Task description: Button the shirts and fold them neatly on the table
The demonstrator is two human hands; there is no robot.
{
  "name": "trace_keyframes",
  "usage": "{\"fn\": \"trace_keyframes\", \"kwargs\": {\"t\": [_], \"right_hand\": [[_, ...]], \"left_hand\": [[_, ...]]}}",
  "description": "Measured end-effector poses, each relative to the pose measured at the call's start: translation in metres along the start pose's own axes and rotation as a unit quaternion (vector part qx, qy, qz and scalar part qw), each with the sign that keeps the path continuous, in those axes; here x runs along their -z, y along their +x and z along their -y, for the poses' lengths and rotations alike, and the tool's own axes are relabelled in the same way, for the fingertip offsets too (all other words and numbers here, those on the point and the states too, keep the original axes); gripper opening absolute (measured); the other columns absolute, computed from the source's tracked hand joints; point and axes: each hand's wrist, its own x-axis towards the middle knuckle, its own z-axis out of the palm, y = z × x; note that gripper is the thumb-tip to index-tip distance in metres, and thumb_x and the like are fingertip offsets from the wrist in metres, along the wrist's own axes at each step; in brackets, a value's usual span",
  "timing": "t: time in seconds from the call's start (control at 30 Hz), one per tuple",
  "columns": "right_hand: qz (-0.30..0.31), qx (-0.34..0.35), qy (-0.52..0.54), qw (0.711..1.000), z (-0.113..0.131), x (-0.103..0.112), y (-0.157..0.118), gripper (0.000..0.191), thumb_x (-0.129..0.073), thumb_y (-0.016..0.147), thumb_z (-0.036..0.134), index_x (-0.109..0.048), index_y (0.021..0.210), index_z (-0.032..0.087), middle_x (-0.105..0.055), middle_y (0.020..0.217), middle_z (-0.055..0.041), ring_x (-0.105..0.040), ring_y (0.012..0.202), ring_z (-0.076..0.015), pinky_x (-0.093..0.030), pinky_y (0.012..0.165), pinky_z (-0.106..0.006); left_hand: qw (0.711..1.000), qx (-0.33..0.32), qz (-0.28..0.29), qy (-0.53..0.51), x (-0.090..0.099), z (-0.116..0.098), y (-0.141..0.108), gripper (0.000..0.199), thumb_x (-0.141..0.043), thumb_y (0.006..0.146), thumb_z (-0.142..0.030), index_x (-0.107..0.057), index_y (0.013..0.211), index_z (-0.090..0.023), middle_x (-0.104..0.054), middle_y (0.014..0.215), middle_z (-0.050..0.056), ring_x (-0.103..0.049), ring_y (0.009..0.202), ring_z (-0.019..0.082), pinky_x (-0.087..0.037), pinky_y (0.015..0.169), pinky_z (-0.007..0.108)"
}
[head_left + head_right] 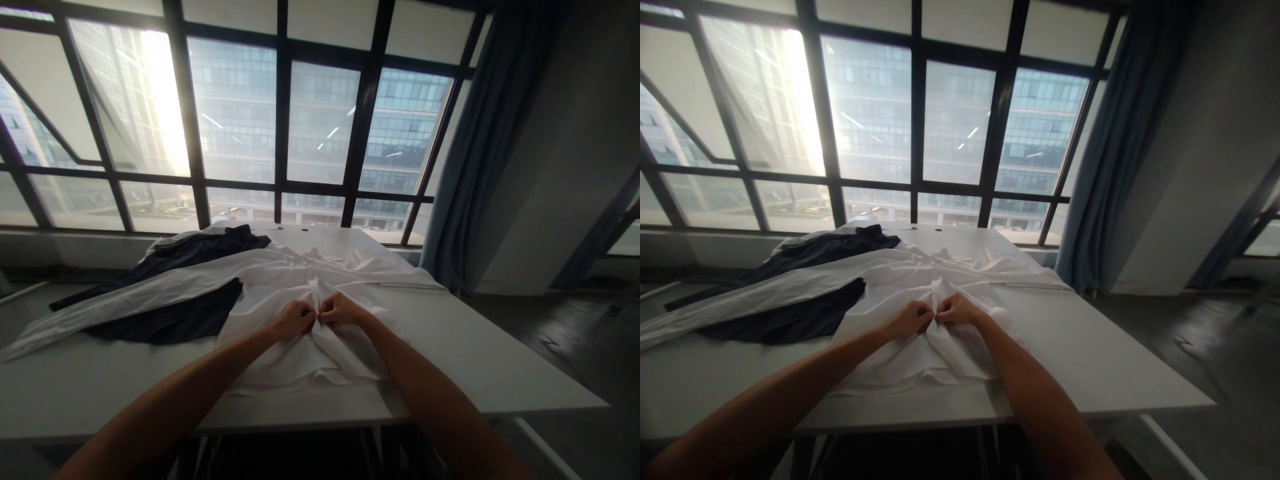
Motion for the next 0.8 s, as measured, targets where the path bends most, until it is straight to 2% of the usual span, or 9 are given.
{"fn": "trace_keyframes", "kwargs": {"t": [0.2,0.4,0.6,0.8], "right_hand": [[-0.001,0.009,-0.020,1.000,0.001,-0.001,0.001,0.016,-0.069,0.059,0.028,-0.064,0.061,0.013,-0.057,0.046,0.0025,-0.052,0.043,-0.0087,-0.037,0.041,-0.017],[-0.008,0.028,-0.038,0.999,0.007,-0.002,0.000,0.016,-0.068,0.061,0.028,-0.064,0.062,0.013,-0.057,0.045,0.0025,-0.052,0.042,-0.0089,-0.038,0.041,-0.017],[0.000,0.047,-0.063,0.997,0.008,0.000,0.000,0.020,-0.068,0.066,0.033,-0.064,0.065,0.014,-0.057,0.048,0.0021,-0.052,0.044,-0.0094,-0.037,0.044,-0.018],[-0.077,0.144,-0.145,0.976,0.015,0.002,-0.003,0.018,-0.071,0.066,0.030,-0.067,0.071,0.014,-0.058,0.055,0.0022,-0.049,0.052,-0.0087,-0.034,0.049,-0.019]], "left_hand": [[1.000,0.006,-0.006,0.029,0.003,-0.007,-0.003,0.031,-0.051,0.078,-0.032,-0.059,0.054,-0.014,-0.056,0.047,0.000,-0.049,0.045,0.010,-0.036,0.049,0.022],[0.992,0.080,-0.021,-0.091,-0.002,-0.003,0.002,0.022,-0.052,0.074,-0.026,-0.054,0.055,-0.016,-0.053,0.048,-0.002,-0.048,0.045,0.009,-0.035,0.046,0.021],[0.991,0.086,-0.036,-0.098,-0.004,0.001,0.007,0.018,-0.051,0.074,-0.023,-0.050,0.057,-0.016,-0.048,0.047,-0.004,-0.043,0.041,0.007,-0.030,0.042,0.019],[0.987,0.108,-0.041,-0.115,-0.001,0.000,0.008,0.025,-0.057,0.075,-0.035,-0.051,0.061,-0.016,-0.044,0.046,-0.006,-0.038,0.040,0.006,-0.026,0.041,0.019]]}}
